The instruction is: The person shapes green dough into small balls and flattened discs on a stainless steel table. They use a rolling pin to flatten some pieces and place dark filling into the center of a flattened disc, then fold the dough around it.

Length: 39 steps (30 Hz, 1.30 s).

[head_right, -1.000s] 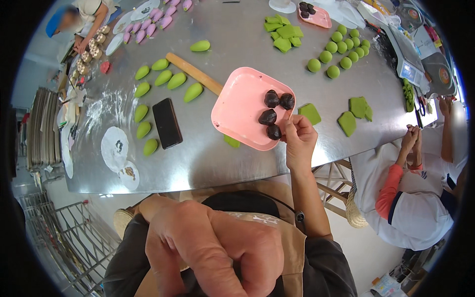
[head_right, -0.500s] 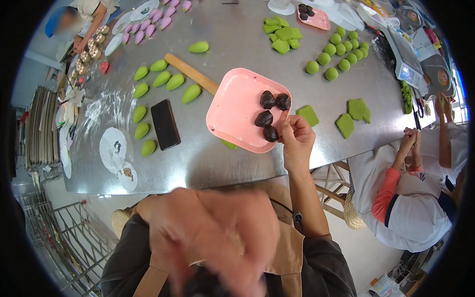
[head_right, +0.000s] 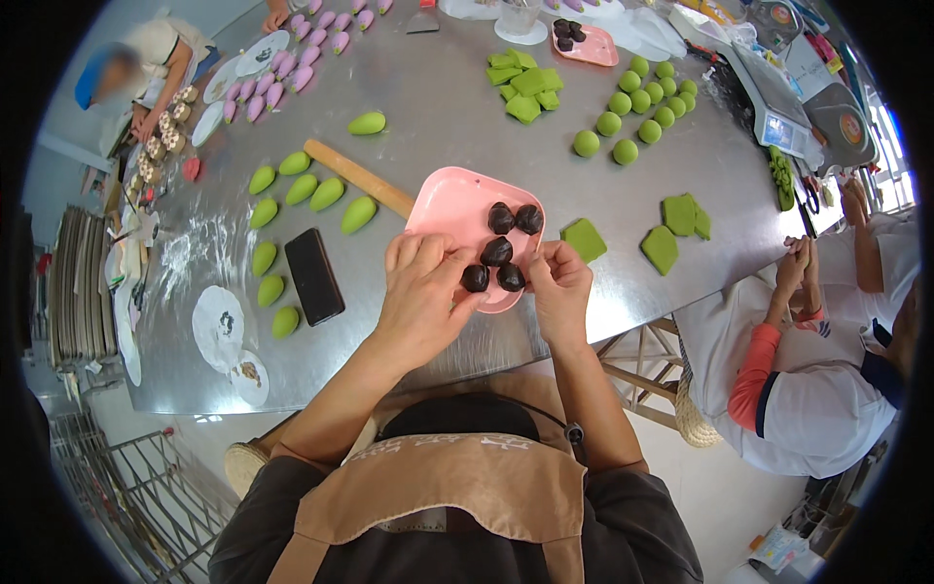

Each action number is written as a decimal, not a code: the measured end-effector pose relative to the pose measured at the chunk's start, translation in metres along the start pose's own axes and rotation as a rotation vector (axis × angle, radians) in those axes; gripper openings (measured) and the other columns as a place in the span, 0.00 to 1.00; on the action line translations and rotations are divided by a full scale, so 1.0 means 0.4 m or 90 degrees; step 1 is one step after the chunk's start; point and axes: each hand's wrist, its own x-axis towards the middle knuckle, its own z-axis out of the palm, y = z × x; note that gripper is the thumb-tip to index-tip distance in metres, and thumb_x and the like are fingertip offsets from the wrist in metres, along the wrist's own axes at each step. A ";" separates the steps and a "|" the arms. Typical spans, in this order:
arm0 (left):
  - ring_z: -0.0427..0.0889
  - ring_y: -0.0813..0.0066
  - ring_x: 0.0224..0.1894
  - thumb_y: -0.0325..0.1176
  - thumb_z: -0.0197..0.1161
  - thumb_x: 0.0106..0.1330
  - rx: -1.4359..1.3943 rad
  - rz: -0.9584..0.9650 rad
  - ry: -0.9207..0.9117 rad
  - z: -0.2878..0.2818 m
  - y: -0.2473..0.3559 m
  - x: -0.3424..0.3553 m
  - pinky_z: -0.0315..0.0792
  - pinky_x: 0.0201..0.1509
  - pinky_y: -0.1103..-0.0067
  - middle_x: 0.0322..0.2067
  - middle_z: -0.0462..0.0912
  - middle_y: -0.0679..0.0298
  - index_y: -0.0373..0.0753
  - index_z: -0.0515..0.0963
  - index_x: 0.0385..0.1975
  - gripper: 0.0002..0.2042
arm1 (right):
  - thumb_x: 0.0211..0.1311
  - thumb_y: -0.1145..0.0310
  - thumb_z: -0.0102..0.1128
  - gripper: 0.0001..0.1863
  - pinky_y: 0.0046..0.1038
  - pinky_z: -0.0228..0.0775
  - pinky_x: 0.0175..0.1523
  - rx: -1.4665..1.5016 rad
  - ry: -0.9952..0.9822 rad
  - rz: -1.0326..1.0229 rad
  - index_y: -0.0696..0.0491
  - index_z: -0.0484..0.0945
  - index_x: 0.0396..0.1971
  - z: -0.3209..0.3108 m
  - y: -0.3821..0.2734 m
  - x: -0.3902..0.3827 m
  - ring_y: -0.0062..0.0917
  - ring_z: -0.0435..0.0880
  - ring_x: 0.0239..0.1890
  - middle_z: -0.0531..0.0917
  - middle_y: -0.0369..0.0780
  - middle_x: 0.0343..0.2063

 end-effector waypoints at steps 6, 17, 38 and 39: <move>0.68 0.54 0.54 0.37 0.76 0.47 -0.044 -0.026 0.065 0.004 -0.018 -0.009 0.57 0.62 0.61 0.50 0.71 0.57 0.36 0.74 0.52 0.31 | 0.69 0.74 0.52 0.06 0.18 0.75 0.33 -0.001 -0.022 0.019 0.58 0.76 0.31 0.000 0.016 0.027 0.14 0.80 0.28 0.83 0.36 0.27; 0.70 0.49 0.50 0.30 0.62 0.62 -0.152 -0.183 0.251 0.099 -0.188 -0.155 0.63 0.58 0.62 0.48 0.72 0.47 0.31 0.69 0.52 0.19 | 0.67 0.73 0.53 0.07 0.22 0.78 0.32 -0.051 0.039 0.007 0.61 0.75 0.31 0.049 0.055 0.287 0.18 0.82 0.27 0.83 0.40 0.28; 0.69 0.46 0.53 0.34 0.63 0.61 -0.112 -0.161 0.167 0.179 -0.240 -0.204 0.63 0.59 0.60 0.51 0.70 0.45 0.32 0.67 0.55 0.24 | 0.57 0.64 0.65 0.22 0.36 0.72 0.49 -0.436 -0.130 -0.263 0.59 0.75 0.49 -0.032 0.180 0.101 0.38 0.79 0.42 0.79 0.47 0.42; 0.68 0.46 0.54 0.35 0.64 0.60 -0.115 -0.155 0.158 0.178 -0.234 -0.198 0.63 0.60 0.60 0.53 0.70 0.45 0.32 0.66 0.56 0.26 | 0.55 0.62 0.67 0.27 0.37 0.71 0.51 -0.529 -0.135 -0.335 0.58 0.73 0.52 -0.039 0.178 0.065 0.40 0.78 0.46 0.79 0.48 0.46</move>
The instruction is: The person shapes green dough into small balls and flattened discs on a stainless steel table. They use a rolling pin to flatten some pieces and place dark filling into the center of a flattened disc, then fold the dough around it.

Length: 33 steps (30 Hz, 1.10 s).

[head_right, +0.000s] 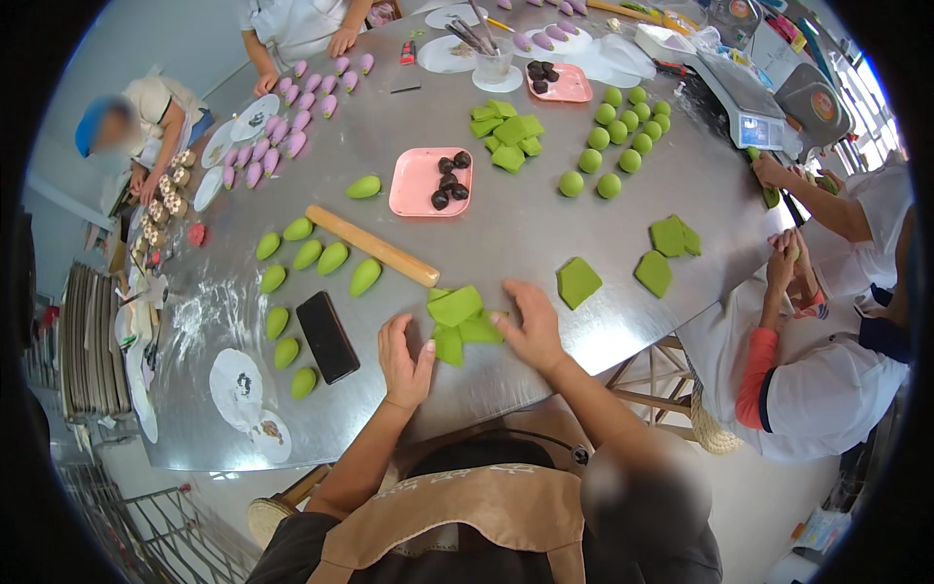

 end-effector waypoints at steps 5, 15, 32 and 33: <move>0.61 0.44 0.63 0.40 0.69 0.57 0.050 0.054 -0.004 0.037 0.061 0.028 0.55 0.67 0.58 0.61 0.63 0.45 0.32 0.59 0.65 0.38 | 0.48 0.58 0.71 0.41 0.37 0.64 0.62 -0.154 -0.116 -0.094 0.58 0.65 0.62 0.007 -0.071 -0.029 0.44 0.72 0.59 0.74 0.48 0.56; 0.67 0.49 0.56 0.29 0.72 0.53 0.115 0.055 -0.036 0.062 0.075 0.082 0.62 0.61 0.62 0.51 0.68 0.50 0.34 0.67 0.58 0.32 | 0.41 0.68 0.76 0.41 0.38 0.68 0.54 -0.092 -0.049 -0.038 0.56 0.66 0.59 0.041 -0.059 -0.039 0.40 0.74 0.49 0.77 0.42 0.46; 0.78 0.76 0.42 0.40 0.53 0.76 -0.747 -0.454 -0.043 0.044 0.072 0.073 0.74 0.48 0.78 0.42 0.80 0.62 0.34 0.73 0.49 0.15 | 0.42 0.75 0.72 0.19 0.37 0.70 0.46 -0.043 0.002 0.009 0.53 0.74 0.35 0.007 -0.102 -0.046 0.40 0.75 0.43 0.75 0.42 0.37; 0.78 0.75 0.43 0.40 0.53 0.76 -0.771 -0.469 -0.031 0.040 0.088 0.072 0.75 0.48 0.78 0.43 0.80 0.61 0.33 0.73 0.50 0.15 | 0.42 0.76 0.71 0.17 0.37 0.70 0.45 -0.037 -0.007 0.010 0.53 0.73 0.33 0.000 -0.100 -0.042 0.41 0.75 0.42 0.75 0.42 0.36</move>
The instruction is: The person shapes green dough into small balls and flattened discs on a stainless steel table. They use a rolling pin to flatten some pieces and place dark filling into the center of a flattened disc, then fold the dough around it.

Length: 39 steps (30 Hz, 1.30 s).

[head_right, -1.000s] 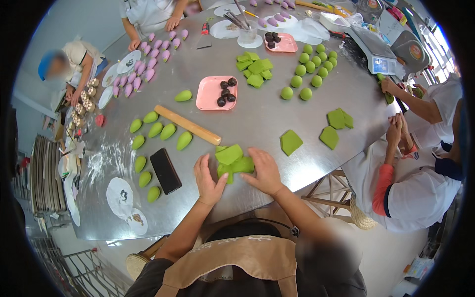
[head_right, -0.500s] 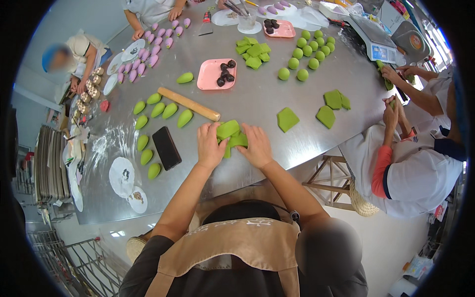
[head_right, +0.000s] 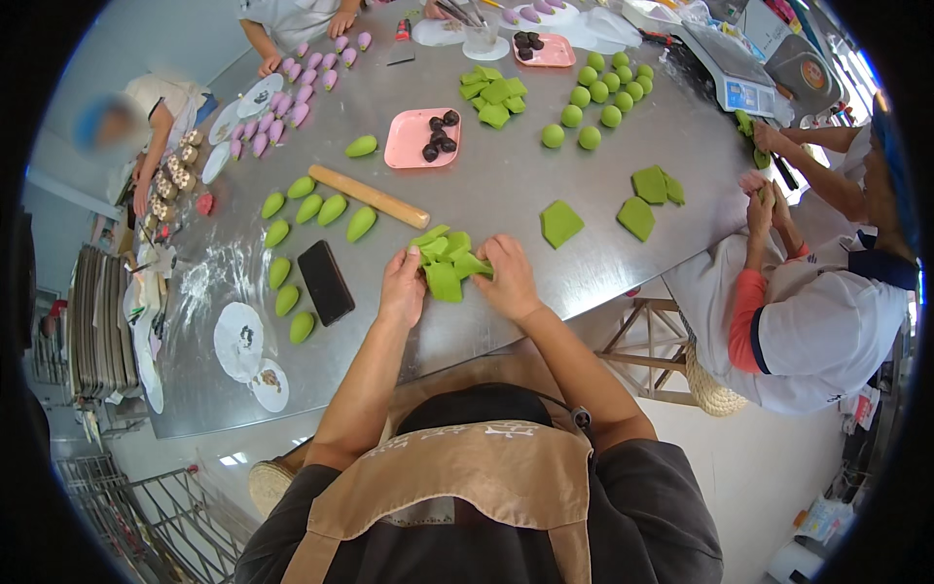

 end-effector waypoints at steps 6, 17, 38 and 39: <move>0.77 0.72 0.50 0.38 0.51 0.76 -0.084 -0.047 -0.012 0.002 -0.007 0.001 0.74 0.53 0.70 0.51 0.77 0.60 0.35 0.70 0.53 0.14 | 0.44 0.79 0.66 0.14 0.37 0.70 0.39 0.127 -0.051 0.085 0.53 0.71 0.31 -0.055 0.014 0.030 0.43 0.77 0.35 0.75 0.43 0.29; 0.76 0.77 0.49 0.31 0.63 0.67 0.400 0.047 -0.098 0.026 0.042 -0.006 0.75 0.50 0.72 0.48 0.75 0.62 0.39 0.64 0.58 0.21 | 0.45 0.78 0.61 0.12 0.40 0.71 0.44 0.067 -0.067 -0.175 0.52 0.71 0.31 -0.054 -0.030 0.040 0.42 0.77 0.41 0.75 0.41 0.34; 0.79 0.63 0.40 0.58 0.42 0.75 -0.171 -0.027 -0.022 -0.010 0.077 -0.027 0.74 0.38 0.74 0.38 0.80 0.58 0.42 0.71 0.49 0.24 | 0.50 0.85 0.55 0.14 0.24 0.70 0.48 0.360 0.054 0.200 0.58 0.72 0.38 0.009 0.122 0.025 0.20 0.76 0.39 0.77 0.35 0.32; 0.79 0.64 0.40 0.58 0.42 0.75 -0.150 -0.033 -0.037 -0.014 0.071 -0.028 0.73 0.38 0.74 0.38 0.80 0.58 0.43 0.70 0.49 0.24 | 0.50 0.85 0.56 0.14 0.24 0.70 0.48 0.396 0.050 0.197 0.58 0.72 0.38 0.015 0.123 0.037 0.20 0.76 0.38 0.77 0.35 0.32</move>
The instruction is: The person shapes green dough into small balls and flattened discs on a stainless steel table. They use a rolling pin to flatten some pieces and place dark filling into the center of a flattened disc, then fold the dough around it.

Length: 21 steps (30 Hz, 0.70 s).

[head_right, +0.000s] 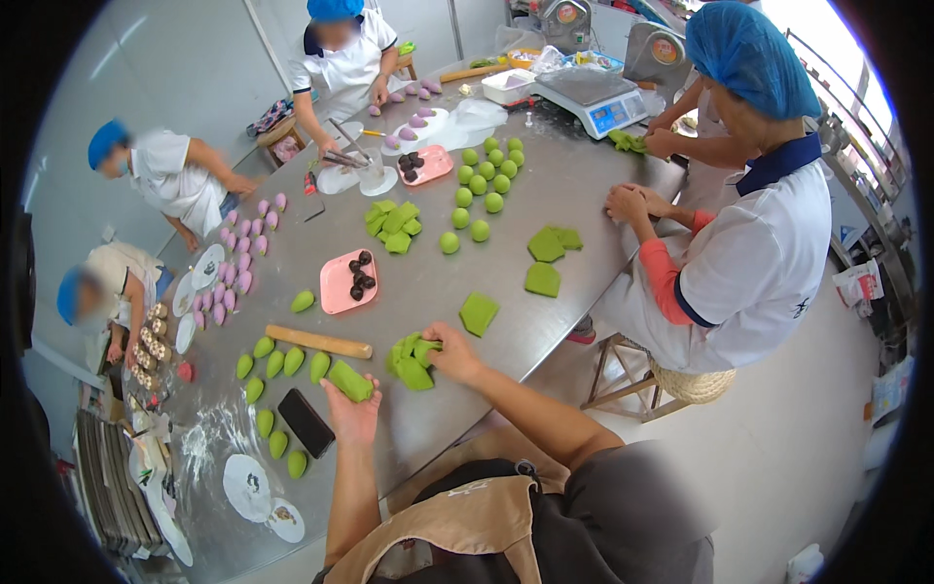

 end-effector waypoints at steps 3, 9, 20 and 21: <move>0.79 0.66 0.40 0.57 0.42 0.76 0.076 -0.020 -0.036 -0.030 -0.024 -0.024 0.71 0.39 0.75 0.39 0.80 0.59 0.44 0.70 0.51 0.22 | 0.50 0.85 0.56 0.14 0.23 0.71 0.47 0.104 -0.024 -0.001 0.57 0.73 0.38 0.028 -0.013 0.054 0.19 0.76 0.38 0.78 0.33 0.33; 0.77 0.70 0.39 0.53 0.41 0.77 0.073 -0.080 -0.106 -0.017 -0.052 -0.076 0.70 0.41 0.76 0.39 0.80 0.60 0.46 0.69 0.54 0.20 | 0.53 0.81 0.60 0.12 0.27 0.72 0.46 -0.132 0.008 0.023 0.57 0.74 0.39 0.015 -0.012 0.109 0.24 0.78 0.37 0.79 0.38 0.33; 0.75 0.73 0.47 0.28 0.52 0.72 0.106 0.011 -0.070 -0.054 -0.116 -0.075 0.69 0.53 0.72 0.43 0.78 0.63 0.36 0.71 0.56 0.14 | 0.65 0.62 0.59 0.13 0.34 0.71 0.38 -0.076 -0.102 -0.032 0.59 0.78 0.37 0.125 -0.043 -0.083 0.29 0.78 0.31 0.79 0.44 0.29; 0.76 0.74 0.46 0.27 0.52 0.72 0.196 0.007 -0.065 -0.064 -0.125 -0.072 0.70 0.52 0.73 0.43 0.79 0.62 0.35 0.71 0.55 0.14 | 0.67 0.61 0.58 0.15 0.33 0.70 0.36 0.007 -0.161 0.027 0.60 0.78 0.36 0.142 -0.005 -0.097 0.26 0.77 0.29 0.79 0.43 0.26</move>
